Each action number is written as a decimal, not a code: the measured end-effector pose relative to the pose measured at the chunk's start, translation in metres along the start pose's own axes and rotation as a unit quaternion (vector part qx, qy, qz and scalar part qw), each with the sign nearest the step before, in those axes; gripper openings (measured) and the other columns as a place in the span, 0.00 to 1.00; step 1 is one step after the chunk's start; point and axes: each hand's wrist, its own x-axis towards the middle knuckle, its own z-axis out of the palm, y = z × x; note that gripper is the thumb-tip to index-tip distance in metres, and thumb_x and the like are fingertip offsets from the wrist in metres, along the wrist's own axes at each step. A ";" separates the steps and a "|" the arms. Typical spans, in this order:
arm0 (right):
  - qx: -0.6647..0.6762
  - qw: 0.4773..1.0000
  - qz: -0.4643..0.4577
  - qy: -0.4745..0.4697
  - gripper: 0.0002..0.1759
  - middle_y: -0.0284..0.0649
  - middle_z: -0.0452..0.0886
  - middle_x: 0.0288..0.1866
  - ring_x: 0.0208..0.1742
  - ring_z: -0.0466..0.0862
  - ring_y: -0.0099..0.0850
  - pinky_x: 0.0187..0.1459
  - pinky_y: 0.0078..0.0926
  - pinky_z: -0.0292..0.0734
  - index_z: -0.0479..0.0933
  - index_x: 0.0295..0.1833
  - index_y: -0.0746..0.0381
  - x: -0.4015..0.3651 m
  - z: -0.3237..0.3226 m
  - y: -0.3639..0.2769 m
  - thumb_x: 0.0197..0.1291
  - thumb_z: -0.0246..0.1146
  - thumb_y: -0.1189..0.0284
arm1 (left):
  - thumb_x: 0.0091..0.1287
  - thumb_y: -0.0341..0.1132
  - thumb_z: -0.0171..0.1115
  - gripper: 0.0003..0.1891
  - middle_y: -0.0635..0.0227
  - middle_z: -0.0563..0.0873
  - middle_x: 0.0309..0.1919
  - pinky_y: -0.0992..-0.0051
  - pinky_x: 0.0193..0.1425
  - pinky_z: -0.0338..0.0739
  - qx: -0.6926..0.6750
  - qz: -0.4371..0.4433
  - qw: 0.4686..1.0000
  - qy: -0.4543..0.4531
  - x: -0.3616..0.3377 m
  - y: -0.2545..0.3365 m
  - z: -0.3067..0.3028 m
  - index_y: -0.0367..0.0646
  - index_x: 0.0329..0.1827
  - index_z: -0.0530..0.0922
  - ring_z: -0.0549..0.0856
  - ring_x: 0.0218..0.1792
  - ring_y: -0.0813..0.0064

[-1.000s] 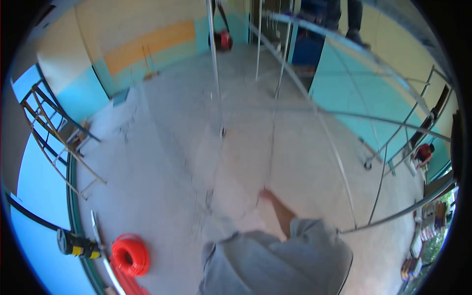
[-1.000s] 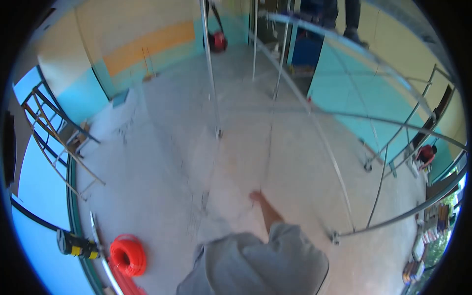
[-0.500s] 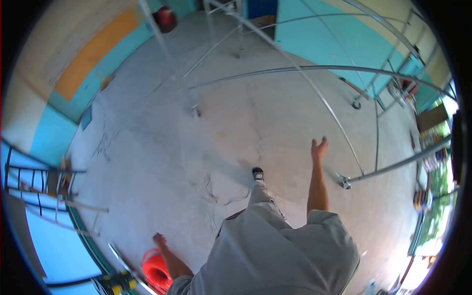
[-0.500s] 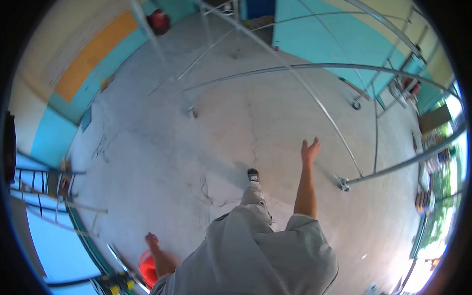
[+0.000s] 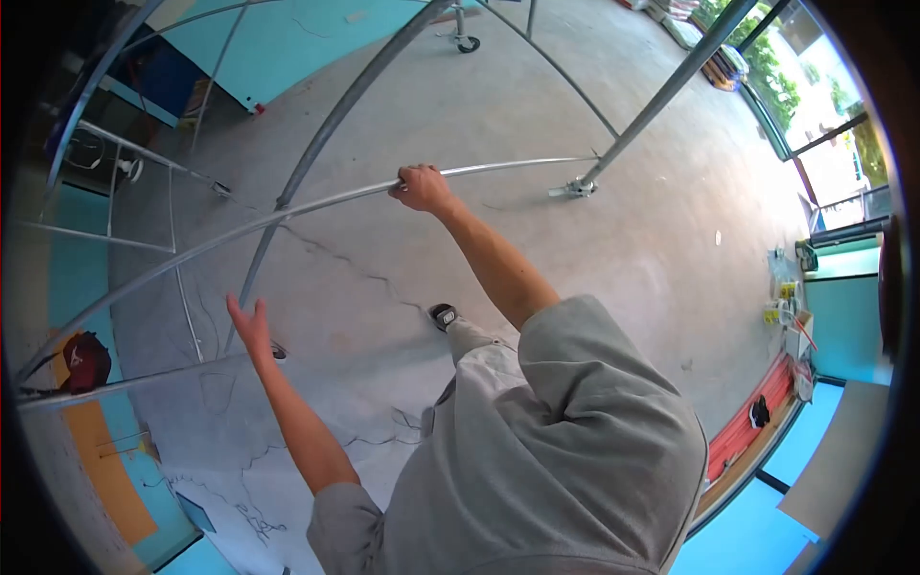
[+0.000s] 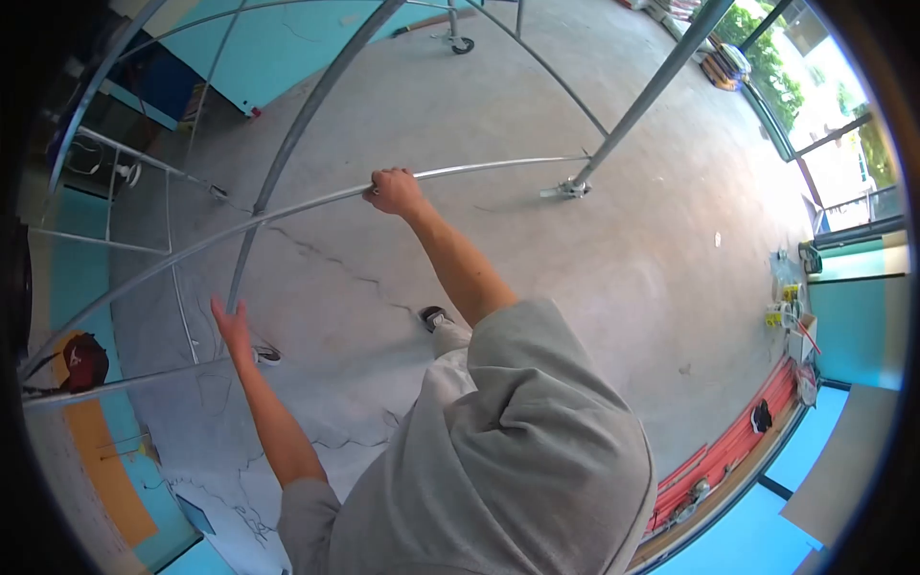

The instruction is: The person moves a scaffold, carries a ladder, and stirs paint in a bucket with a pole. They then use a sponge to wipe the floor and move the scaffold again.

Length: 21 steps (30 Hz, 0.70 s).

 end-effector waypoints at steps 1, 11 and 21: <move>0.006 1.000 0.011 -0.028 0.17 0.44 0.83 0.36 0.45 0.81 0.45 0.54 0.43 0.71 0.77 0.33 0.60 0.000 -0.002 -0.001 0.52 0.67 0.56 | 0.59 0.34 0.67 0.39 0.49 0.64 0.70 0.64 0.74 0.55 0.025 0.050 0.998 0.000 0.020 0.018 0.017 0.35 0.72 0.57 0.63 0.71 0.56; 0.035 0.988 0.029 0.147 0.44 0.53 0.63 0.69 0.72 0.61 0.51 0.71 0.50 0.53 0.58 0.72 0.58 -0.107 -0.067 0.009 0.52 0.69 0.60 | 0.61 0.31 0.63 0.32 0.48 0.66 0.68 0.62 0.72 0.61 0.032 0.088 0.988 0.121 0.013 0.054 0.093 0.35 0.69 0.62 0.68 0.68 0.53; -0.167 0.792 -0.012 0.588 0.42 0.59 0.69 0.62 0.64 0.68 0.51 0.66 0.43 0.61 0.62 0.65 0.74 -0.054 -0.474 0.267 0.55 0.69 0.57 | 0.72 0.32 0.52 0.21 0.56 0.71 0.63 0.61 0.67 0.67 -0.094 0.381 0.905 0.162 -0.033 0.410 0.142 0.34 0.65 0.66 0.71 0.65 0.61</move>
